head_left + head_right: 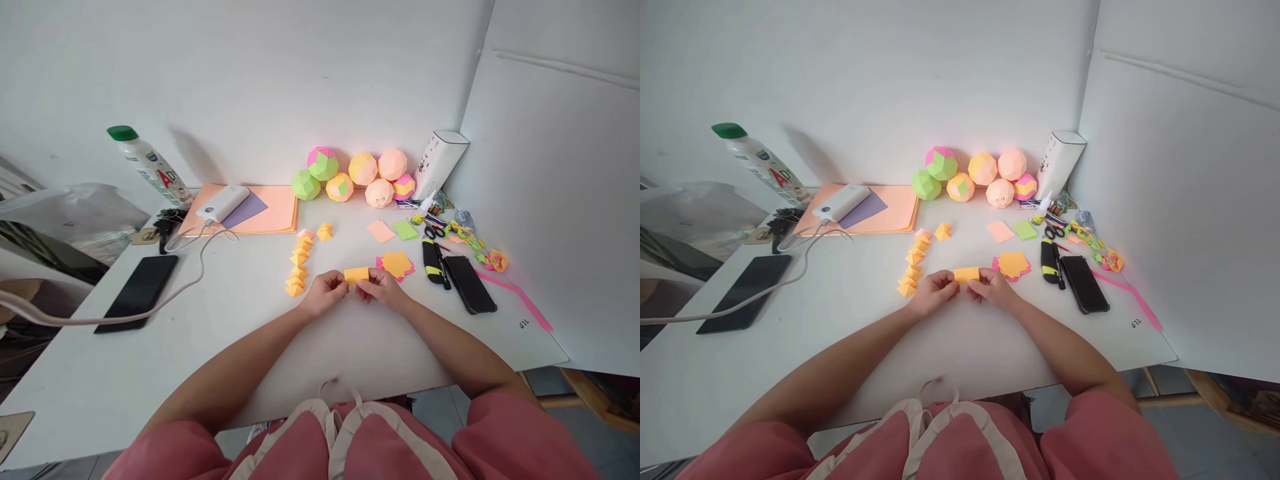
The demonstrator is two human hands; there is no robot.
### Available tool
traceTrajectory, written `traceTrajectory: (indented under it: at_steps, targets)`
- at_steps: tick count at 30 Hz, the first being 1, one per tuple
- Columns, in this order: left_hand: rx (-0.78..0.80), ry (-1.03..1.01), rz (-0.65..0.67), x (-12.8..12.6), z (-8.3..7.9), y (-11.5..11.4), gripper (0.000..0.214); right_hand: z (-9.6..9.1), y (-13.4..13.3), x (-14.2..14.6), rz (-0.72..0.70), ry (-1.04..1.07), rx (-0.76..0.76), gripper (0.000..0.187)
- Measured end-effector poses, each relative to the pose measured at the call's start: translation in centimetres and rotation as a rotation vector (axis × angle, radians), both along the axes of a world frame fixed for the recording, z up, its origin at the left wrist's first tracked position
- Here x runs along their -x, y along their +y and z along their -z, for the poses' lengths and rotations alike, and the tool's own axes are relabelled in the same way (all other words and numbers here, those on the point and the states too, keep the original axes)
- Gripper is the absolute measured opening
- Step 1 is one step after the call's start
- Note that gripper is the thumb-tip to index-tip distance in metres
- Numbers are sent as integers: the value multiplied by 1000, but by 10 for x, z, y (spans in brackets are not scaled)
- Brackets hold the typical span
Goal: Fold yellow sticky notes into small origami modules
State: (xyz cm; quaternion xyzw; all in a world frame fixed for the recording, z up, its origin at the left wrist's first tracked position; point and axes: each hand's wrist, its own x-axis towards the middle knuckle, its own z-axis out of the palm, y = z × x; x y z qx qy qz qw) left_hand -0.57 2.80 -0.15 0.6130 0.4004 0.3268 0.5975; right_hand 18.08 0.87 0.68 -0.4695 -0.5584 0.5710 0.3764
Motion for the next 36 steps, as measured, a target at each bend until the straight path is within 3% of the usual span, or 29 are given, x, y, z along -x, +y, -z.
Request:
traceTrajectory:
  at_steps: [4, 10, 15, 23, 36]
  targets:
    - [43, -29, -28, 0, -3, 0, 10, 1, 0, 0, 30, 19, 4, 22]
    - [92, -193, -98, 0, -5, 3, 27, 2, 0, 1, 30, -19, -43, 26]
    - [71, -174, -40, 0, -3, 5, 37, 3, -3, 3, 28, -88, -91, 29]
    - [83, -148, 8, 2, -2, 4, 34, 7, -4, 7, 109, -103, -106, 30]
    - [62, -189, 0, 1, -1, 4, 34, 9, -3, 6, 126, -116, -97, 32]
